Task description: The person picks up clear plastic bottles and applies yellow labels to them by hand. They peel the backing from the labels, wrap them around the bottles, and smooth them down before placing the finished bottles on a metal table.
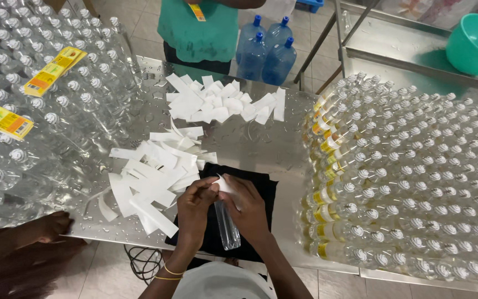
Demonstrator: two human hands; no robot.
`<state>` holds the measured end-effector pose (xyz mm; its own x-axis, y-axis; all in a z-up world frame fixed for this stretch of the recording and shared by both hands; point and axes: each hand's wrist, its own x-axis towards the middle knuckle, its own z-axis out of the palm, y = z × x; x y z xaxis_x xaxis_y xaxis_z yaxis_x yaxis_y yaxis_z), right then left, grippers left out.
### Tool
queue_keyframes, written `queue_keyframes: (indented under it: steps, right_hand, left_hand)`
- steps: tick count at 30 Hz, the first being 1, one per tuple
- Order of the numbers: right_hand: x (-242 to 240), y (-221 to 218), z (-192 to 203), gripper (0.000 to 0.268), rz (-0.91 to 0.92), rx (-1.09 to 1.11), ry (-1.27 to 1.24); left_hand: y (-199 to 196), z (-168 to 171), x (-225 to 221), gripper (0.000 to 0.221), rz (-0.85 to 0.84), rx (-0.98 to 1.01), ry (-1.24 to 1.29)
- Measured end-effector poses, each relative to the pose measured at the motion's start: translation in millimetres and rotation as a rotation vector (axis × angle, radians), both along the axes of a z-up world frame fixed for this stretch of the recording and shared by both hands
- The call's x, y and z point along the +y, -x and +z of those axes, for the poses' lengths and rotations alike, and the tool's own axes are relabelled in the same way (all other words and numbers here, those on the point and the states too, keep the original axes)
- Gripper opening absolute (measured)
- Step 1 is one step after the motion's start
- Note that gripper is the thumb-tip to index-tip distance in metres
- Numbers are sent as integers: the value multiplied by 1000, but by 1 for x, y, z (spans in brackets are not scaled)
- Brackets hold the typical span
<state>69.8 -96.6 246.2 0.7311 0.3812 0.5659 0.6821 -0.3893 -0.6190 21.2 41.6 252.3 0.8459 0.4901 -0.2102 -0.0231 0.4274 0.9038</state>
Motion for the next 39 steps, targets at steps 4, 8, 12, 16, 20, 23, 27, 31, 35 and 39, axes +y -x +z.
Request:
queue_keyframes:
  steps: [4,8,12,16,20,23,27,31,35,39]
  right_hand:
    - [2,13,-1,43,-41,458,-201]
    - [6,15,-4,46,-97,704,-434]
    - [12,19,8,42,-127,668,-401]
    - [19,21,13,35,-125,633,-415]
    - [23,18,14,25,-167,562,-339]
    - [23,17,14,18,-164,620,-440]
    - [19,14,5,24,-207,782,-595]
    - [12,14,-3,23,-293,619,-544]
    - [-8,28,-16,16,-334,639,-474]
    - [-23,40,-24,15,-244,798,-350]
  left_hand:
    - [1,-6,-1,24,-45,36,57]
    - [2,-6,0,24,-67,39,51]
    - [1,-12,3,23,-71,43,53]
    - [-2,-23,10,23,-108,25,58]
    - [0,-23,20,28,-195,49,53]
    - [3,-25,22,27,-268,21,-7]
    - [0,-34,22,32,-281,22,14]
    - [-2,-31,24,32,-192,34,70]
    - [-8,-11,34,34,35,103,197]
    - [-12,-14,37,37,76,36,220]
